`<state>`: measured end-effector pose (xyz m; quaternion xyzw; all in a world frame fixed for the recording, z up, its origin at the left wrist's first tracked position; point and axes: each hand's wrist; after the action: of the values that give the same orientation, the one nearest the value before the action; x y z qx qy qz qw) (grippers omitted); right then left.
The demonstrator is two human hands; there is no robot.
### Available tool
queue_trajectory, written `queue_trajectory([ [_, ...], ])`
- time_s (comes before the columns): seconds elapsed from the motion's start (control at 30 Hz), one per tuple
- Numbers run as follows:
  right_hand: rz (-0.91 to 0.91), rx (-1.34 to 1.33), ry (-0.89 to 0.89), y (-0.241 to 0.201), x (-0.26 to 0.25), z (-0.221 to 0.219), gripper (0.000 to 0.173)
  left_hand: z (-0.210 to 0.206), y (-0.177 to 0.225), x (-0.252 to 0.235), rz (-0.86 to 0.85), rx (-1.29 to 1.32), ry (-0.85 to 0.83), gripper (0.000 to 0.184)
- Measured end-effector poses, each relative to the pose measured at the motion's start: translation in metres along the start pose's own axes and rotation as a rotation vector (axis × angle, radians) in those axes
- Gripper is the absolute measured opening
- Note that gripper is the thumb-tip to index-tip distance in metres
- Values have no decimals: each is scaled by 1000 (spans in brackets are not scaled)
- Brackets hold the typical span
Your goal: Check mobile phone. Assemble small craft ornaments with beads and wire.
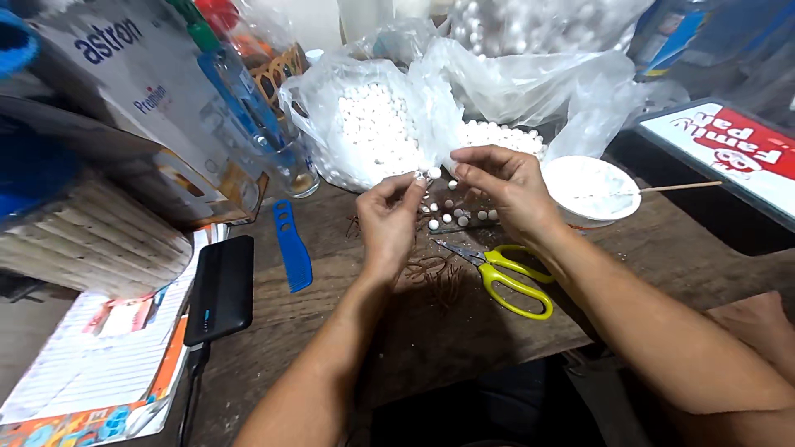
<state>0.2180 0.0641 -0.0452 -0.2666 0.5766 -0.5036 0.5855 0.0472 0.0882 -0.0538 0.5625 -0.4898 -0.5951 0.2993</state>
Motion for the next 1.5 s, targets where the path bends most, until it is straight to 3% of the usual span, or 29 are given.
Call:
queue_trajectory([
  [0.13,-173,-11,-132,-1,7,-14,7,-6,1,-3,189,366,39,15],
  [0.27,-153,-48,-144,-6,10,-26,12,-9,2,-4,258,518,38,21],
  [0.47,-139,-19,-117,-2,13,-31,5,-12,-1,-3,314,628,2,27],
  [0.6,-12,85,-52,3,15,-30,5,-13,-2,-2,347,676,-23,27],
  [0.83,218,269,11,7,17,-29,15,-17,0,-1,366,573,46,26],
  [0.93,243,285,30,9,15,-25,16,-20,0,2,253,456,143,16],
  [1.1,404,509,35,13,15,-20,18,-20,-5,5,60,338,104,10],
  [1.23,488,687,32,10,18,-16,20,-16,-2,5,74,225,33,9],
  [1.37,439,714,-1,1,43,5,28,-18,0,6,106,209,-7,11],
  [1.43,331,570,25,-1,73,28,28,-19,-2,7,114,250,-34,10],
  [1.5,175,371,92,5,102,59,17,-20,-3,8,112,251,-78,10],
])
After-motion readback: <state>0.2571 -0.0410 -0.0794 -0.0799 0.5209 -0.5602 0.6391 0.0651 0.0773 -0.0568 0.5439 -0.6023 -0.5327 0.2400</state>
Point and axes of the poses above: each hand's wrist, its own x-axis away from the middle knuckle, its own z-axis out of the back of the hand, y = z × x, and after that the axes turned 9 degrees about x, right-handed
